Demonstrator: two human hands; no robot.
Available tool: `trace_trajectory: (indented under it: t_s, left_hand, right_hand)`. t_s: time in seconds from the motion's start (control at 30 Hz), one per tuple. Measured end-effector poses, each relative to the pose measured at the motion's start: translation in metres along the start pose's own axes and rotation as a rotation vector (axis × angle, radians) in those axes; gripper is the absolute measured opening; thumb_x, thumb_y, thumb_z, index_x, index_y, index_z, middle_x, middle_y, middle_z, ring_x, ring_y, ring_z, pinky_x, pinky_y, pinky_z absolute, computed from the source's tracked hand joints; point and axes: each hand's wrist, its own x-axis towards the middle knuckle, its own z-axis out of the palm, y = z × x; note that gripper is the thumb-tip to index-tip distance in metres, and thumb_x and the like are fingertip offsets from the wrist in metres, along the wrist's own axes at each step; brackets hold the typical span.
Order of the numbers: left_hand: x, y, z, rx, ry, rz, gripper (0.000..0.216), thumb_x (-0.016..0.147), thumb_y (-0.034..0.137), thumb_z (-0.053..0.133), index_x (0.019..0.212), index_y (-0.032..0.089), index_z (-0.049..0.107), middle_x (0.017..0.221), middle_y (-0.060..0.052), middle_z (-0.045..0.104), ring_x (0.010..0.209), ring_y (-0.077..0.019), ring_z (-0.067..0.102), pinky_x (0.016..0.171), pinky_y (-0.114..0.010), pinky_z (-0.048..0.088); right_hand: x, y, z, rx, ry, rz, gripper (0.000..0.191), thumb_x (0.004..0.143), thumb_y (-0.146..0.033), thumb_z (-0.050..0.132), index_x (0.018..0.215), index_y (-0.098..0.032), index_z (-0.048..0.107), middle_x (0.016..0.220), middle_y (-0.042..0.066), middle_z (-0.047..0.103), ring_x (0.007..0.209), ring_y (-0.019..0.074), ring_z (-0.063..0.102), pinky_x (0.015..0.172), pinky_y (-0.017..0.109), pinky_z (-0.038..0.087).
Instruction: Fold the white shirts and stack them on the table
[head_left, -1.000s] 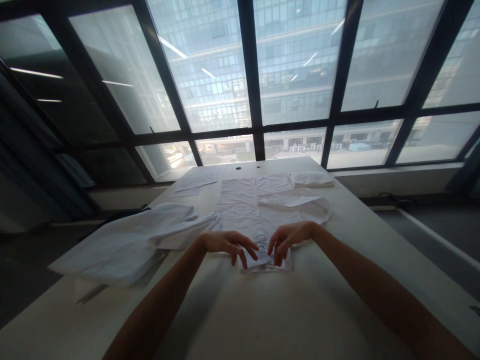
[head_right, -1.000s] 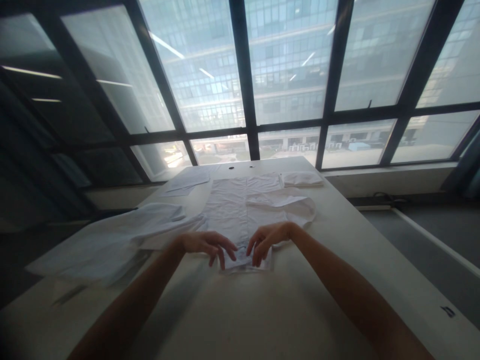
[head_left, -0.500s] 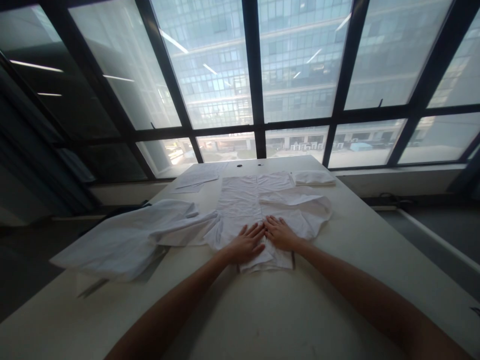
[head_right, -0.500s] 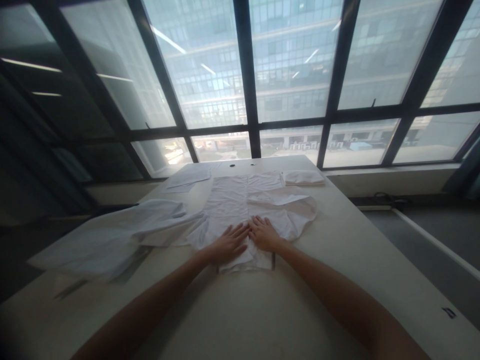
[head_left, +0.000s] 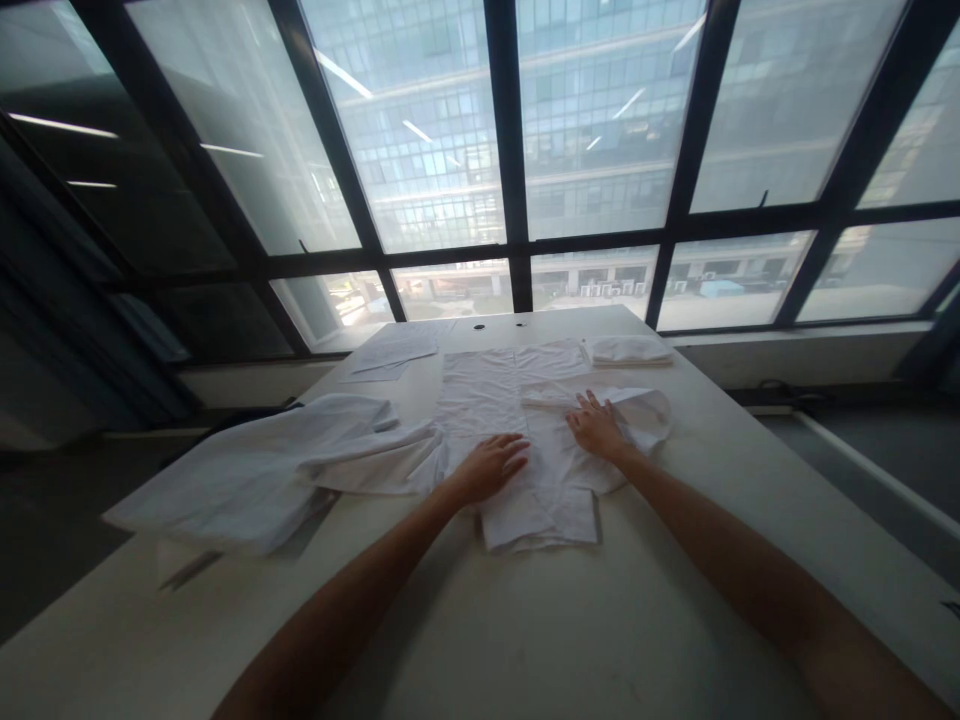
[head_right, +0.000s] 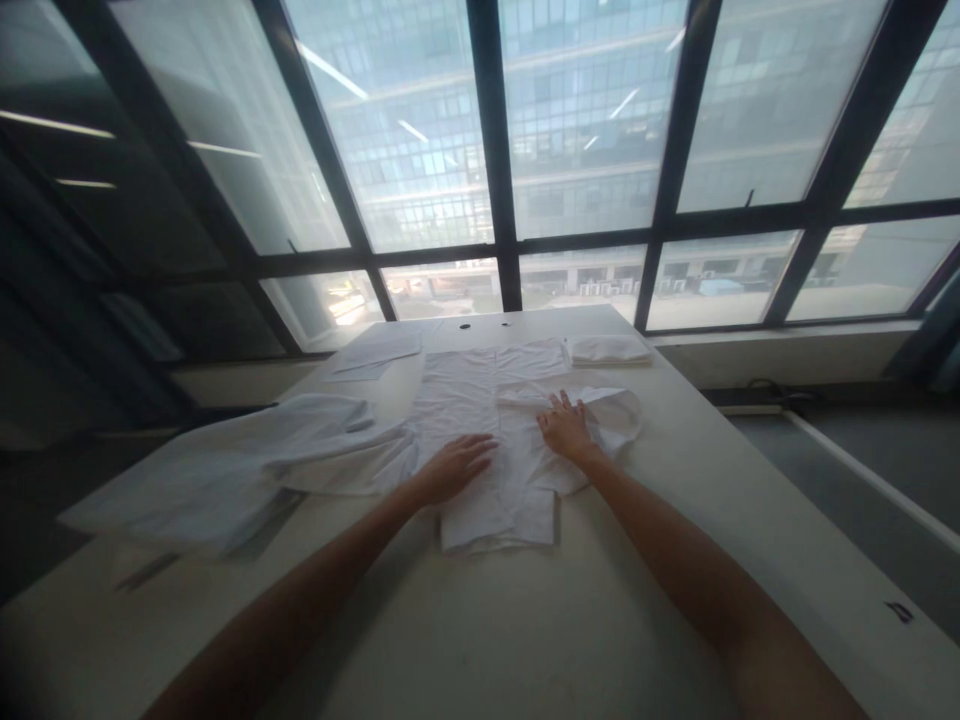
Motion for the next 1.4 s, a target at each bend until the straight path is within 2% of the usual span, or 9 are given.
trace_trajectory:
  t_s: [0.1, 0.27, 0.4, 0.5, 0.67, 0.87, 0.97, 1.1, 1.4]
  left_hand:
    - [0.004, -0.03, 0.008, 0.067, 0.12, -0.173, 0.045, 0.107, 0.041, 0.036, 0.141, 0.023, 0.059, 0.148, -0.01, 0.058, 0.138, -0.025, 0.052, 0.118, -0.047, 0.039]
    - [-0.001, -0.059, 0.018, 0.122, 0.065, -0.37, 0.048, 0.106, 0.041, 0.039, 0.149, 0.024, 0.052, 0.155, -0.011, 0.05, 0.147, -0.0301, 0.04, 0.12, -0.056, 0.033]
    - [-0.002, -0.057, 0.019, 0.172, 0.006, -0.366, 0.052, 0.106, 0.047, 0.037, 0.154, 0.028, 0.045, 0.162, -0.009, 0.04, 0.151, -0.0312, 0.032, 0.12, -0.06, 0.029]
    - [0.0, -0.054, 0.017, 0.173, -0.031, -0.381, 0.054, 0.106, 0.049, 0.034, 0.155, 0.029, 0.043, 0.165, -0.009, 0.035, 0.153, -0.0326, 0.029, 0.12, -0.062, 0.026]
    - [0.001, -0.052, 0.015, 0.154, -0.048, -0.386, 0.056, 0.106, 0.05, 0.033, 0.157, 0.028, 0.041, 0.165, -0.01, 0.033, 0.153, -0.0337, 0.027, 0.121, -0.064, 0.023]
    - [-0.001, -0.045, 0.011, 0.195, -0.022, -0.368, 0.053, 0.105, 0.047, 0.035, 0.154, 0.028, 0.045, 0.164, -0.01, 0.037, 0.153, -0.0326, 0.028, 0.121, -0.064, 0.023]
    - [0.001, -0.037, 0.01, 0.19, -0.011, -0.302, 0.053, 0.106, 0.043, 0.033, 0.155, 0.027, 0.043, 0.164, -0.009, 0.037, 0.154, -0.029, 0.026, 0.124, -0.06, 0.019]
    - [0.003, -0.027, 0.014, 0.124, -0.078, -0.271, 0.057, 0.106, 0.048, 0.029, 0.159, 0.027, 0.035, 0.167, -0.008, 0.031, 0.155, -0.0306, 0.022, 0.122, -0.063, 0.02]
    - [-0.001, -0.042, 0.016, 0.141, -0.117, -0.381, 0.065, 0.105, 0.055, 0.029, 0.162, 0.024, 0.029, 0.169, -0.009, 0.024, 0.156, -0.0344, 0.018, 0.122, -0.061, 0.018]
  right_hand:
    - [0.011, 0.026, -0.001, 0.056, 0.017, 0.155, 0.036, 0.105, -0.036, 0.044, 0.121, -0.015, 0.069, 0.151, 0.018, 0.052, 0.145, 0.03, 0.037, 0.119, 0.053, 0.021]
    - [0.022, 0.079, -0.028, 0.162, 0.188, 0.506, 0.044, 0.106, -0.034, 0.038, 0.119, -0.003, 0.067, 0.125, 0.026, 0.064, 0.12, 0.0263, 0.058, 0.103, 0.036, 0.039]
    - [0.016, 0.114, -0.049, 0.148, 0.337, 0.725, 0.052, 0.103, -0.029, 0.032, 0.132, 0.006, 0.056, 0.138, 0.036, 0.05, 0.126, 0.034, 0.055, 0.101, 0.043, 0.043]
    - [0.008, 0.122, -0.057, 0.11, 0.448, 0.805, 0.062, 0.098, -0.029, 0.039, 0.15, 0.005, 0.038, 0.16, 0.036, 0.024, 0.147, 0.0411, 0.03, 0.113, 0.052, 0.031]
    - [0.006, 0.072, -0.056, -0.016, 0.502, 0.544, 0.073, 0.093, -0.028, 0.044, 0.154, 0.009, 0.03, 0.166, 0.033, 0.008, 0.153, 0.047, 0.003, 0.119, 0.063, 0.01]
    - [-0.015, -0.047, -0.01, 0.114, 0.061, 0.02, 0.059, 0.102, -0.032, 0.032, 0.155, -0.008, 0.038, 0.17, 0.019, 0.015, 0.157, 0.0324, 0.008, 0.122, 0.055, 0.015]
    - [-0.029, -0.074, 0.013, 0.143, -0.062, -0.193, 0.06, 0.104, -0.038, 0.032, 0.158, -0.012, 0.036, 0.17, 0.017, 0.015, 0.158, 0.029, 0.009, 0.123, 0.055, 0.014]
    - [-0.03, -0.063, 0.024, 0.118, -0.138, -0.22, 0.064, 0.105, -0.048, 0.031, 0.158, -0.013, 0.036, 0.168, 0.018, 0.024, 0.156, 0.0294, 0.018, 0.123, 0.055, 0.016]
    - [-0.008, 0.024, 0.017, -0.086, -0.028, 0.177, 0.063, 0.104, -0.042, 0.033, 0.157, -0.008, 0.037, 0.164, 0.021, 0.033, 0.152, 0.0293, 0.028, 0.122, 0.049, 0.019]
